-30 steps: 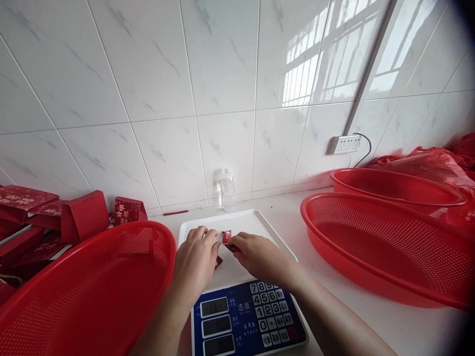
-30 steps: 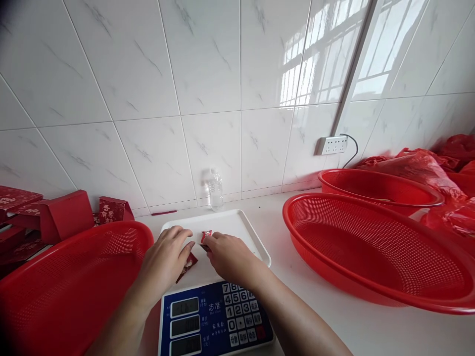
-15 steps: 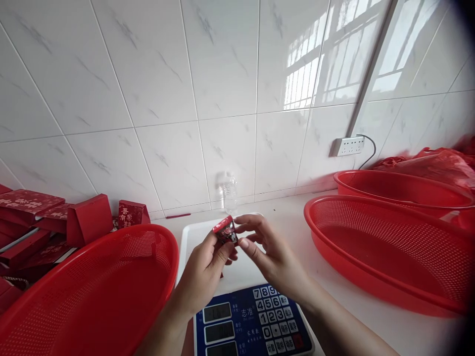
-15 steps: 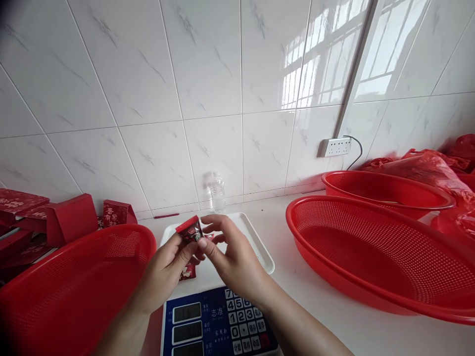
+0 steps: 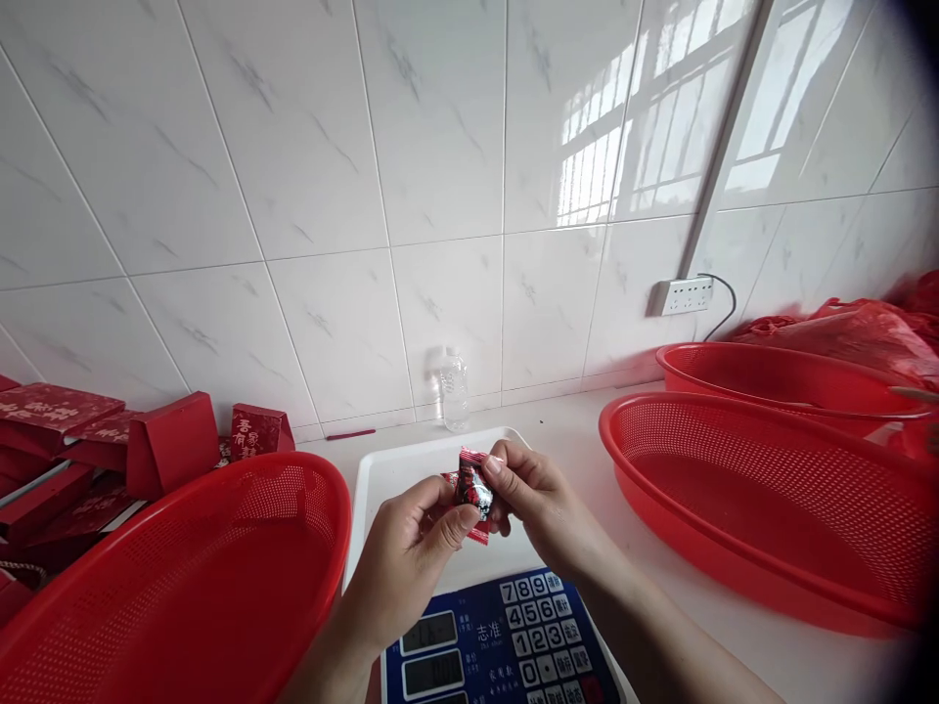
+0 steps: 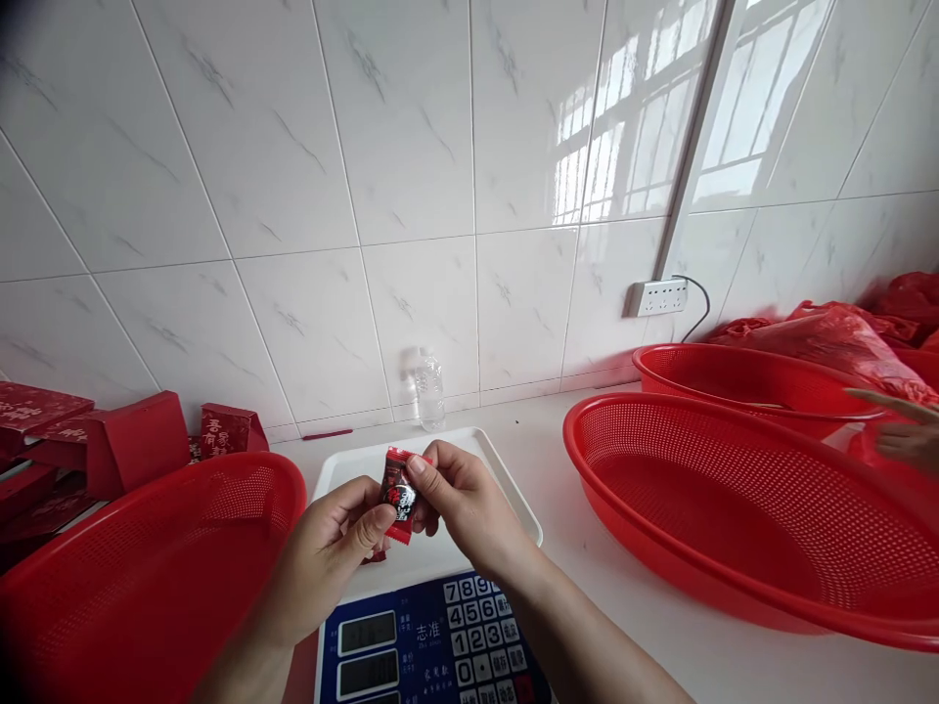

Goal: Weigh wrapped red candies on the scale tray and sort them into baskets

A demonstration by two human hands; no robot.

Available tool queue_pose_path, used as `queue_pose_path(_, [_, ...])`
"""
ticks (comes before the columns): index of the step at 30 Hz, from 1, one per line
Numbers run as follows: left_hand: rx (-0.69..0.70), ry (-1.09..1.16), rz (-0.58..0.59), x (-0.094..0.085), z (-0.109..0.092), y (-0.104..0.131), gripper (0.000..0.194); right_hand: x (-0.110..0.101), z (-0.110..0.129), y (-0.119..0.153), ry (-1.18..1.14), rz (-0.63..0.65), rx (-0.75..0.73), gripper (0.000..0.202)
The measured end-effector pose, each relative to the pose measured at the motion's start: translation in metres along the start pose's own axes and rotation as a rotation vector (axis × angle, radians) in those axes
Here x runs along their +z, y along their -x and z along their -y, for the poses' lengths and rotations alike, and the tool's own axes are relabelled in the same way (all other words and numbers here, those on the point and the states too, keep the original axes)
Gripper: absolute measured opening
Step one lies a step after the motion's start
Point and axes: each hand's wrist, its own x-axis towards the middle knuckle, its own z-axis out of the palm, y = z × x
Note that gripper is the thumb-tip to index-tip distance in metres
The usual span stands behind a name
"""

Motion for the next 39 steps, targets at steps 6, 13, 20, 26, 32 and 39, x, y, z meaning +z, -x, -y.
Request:
queue_pose_path(6, [0.031,-0.097,-0.061,-0.003,0.001,0.001,0.037,-0.001,0.0,0.0,0.009,-0.011,0.029,0.05])
queue_pose_path(13, [0.021,-0.037,0.049,-0.003,0.003,0.0,0.042,-0.004,0.009,0.004,0.311,0.155,0.022,0.058])
queue_pose_path(20, [-0.009,-0.018,0.047,-0.004,0.009,-0.001,0.04,0.0,0.007,0.01,0.872,-0.131,-0.453,0.055])
queue_pose_path(26, [0.026,-0.004,0.06,0.001,0.005,0.002,0.033,0.002,0.011,0.011,0.708,0.056,-0.317,0.053])
queue_pose_path(32, [0.033,0.0,-0.046,0.0,0.005,0.001,0.031,0.002,0.015,0.012,0.579,0.078,-0.155,0.054])
queue_pose_path(39, [-0.005,0.139,0.039,0.0,0.004,-0.002,0.033,0.002,0.014,0.012,0.52,0.083,-0.172,0.052])
